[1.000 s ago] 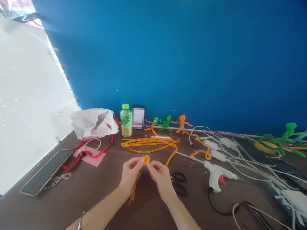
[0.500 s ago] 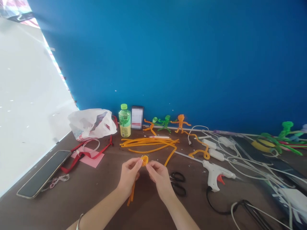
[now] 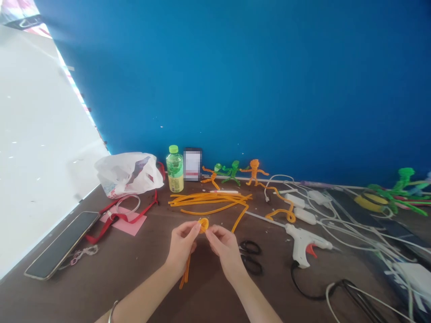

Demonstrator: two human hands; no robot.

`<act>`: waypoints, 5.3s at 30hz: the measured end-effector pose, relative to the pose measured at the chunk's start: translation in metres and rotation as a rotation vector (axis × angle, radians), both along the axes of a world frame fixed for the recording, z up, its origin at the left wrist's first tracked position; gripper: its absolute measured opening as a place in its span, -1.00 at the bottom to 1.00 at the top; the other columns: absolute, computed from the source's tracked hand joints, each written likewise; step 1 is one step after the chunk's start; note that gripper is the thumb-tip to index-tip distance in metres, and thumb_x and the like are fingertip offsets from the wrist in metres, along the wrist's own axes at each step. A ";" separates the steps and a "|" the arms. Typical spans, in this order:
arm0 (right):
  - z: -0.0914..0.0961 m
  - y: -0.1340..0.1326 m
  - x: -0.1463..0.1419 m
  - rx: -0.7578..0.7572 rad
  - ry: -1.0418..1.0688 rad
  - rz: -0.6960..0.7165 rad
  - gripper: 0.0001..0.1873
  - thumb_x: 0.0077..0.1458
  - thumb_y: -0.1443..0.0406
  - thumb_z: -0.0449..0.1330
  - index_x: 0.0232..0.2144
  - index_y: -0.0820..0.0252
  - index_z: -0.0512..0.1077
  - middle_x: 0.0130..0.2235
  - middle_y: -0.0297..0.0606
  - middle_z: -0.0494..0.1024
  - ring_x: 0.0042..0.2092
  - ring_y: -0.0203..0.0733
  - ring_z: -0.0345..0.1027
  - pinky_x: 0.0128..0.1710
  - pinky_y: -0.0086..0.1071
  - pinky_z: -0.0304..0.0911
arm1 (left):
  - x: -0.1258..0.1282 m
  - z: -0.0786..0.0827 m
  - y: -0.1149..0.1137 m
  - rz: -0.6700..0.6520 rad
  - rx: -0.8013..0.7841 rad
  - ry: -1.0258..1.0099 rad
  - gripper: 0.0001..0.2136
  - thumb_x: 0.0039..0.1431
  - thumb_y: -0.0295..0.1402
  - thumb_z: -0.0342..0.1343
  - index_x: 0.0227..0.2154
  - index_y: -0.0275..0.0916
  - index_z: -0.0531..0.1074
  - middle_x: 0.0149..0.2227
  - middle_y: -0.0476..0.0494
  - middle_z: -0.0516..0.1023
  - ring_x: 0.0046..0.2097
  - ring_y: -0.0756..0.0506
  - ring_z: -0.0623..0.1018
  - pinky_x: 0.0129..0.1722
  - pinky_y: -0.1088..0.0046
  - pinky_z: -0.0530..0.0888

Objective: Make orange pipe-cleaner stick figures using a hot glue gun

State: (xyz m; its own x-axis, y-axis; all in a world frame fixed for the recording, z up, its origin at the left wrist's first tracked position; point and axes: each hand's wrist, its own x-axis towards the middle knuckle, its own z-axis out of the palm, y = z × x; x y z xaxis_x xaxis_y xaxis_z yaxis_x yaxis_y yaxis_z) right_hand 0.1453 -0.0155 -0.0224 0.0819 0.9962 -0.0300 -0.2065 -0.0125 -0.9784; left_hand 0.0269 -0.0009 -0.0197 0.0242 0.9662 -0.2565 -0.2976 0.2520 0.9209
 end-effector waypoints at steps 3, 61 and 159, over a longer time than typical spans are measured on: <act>0.002 -0.001 -0.001 -0.009 -0.001 -0.012 -0.70 -0.17 0.08 0.28 -0.57 0.21 0.45 -0.68 -0.43 0.22 -0.61 -0.41 0.01 -0.65 -0.48 -0.11 | 0.000 0.000 0.000 0.000 0.007 0.011 -0.61 -0.19 -0.07 0.23 -0.41 -0.34 0.50 -0.51 -0.07 0.46 -0.68 0.20 0.14 -0.73 0.63 0.06; 0.002 -0.003 -0.002 0.004 -0.006 -0.011 -0.70 -0.16 0.08 0.28 -0.54 0.22 0.46 -0.68 -0.43 0.24 -0.61 -0.40 0.03 -0.64 -0.48 -0.08 | 0.001 -0.001 -0.001 0.010 -0.013 -0.012 -0.59 -0.22 -0.06 0.24 -0.42 -0.34 0.49 -0.55 -0.02 0.40 -0.68 0.21 0.10 -0.73 0.63 0.02; -0.001 -0.002 0.002 -0.015 -0.052 0.023 -0.74 -0.12 0.10 0.26 -0.52 0.20 0.48 -0.63 -0.40 0.29 -0.58 -0.40 0.03 -0.62 -0.48 -0.07 | 0.001 -0.005 -0.001 0.002 -0.019 -0.003 -0.63 -0.19 -0.08 0.23 -0.42 -0.31 0.50 -0.58 0.01 0.39 -0.67 0.19 0.12 -0.72 0.62 0.03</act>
State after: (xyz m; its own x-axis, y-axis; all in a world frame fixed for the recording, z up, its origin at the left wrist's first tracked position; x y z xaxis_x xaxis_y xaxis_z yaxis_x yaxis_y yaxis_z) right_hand 0.1472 -0.0176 -0.0233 0.0611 0.9973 -0.0415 -0.1547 -0.0316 -0.9875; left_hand 0.0280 -0.0020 -0.0245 0.0232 0.9612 -0.2747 -0.3011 0.2687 0.9149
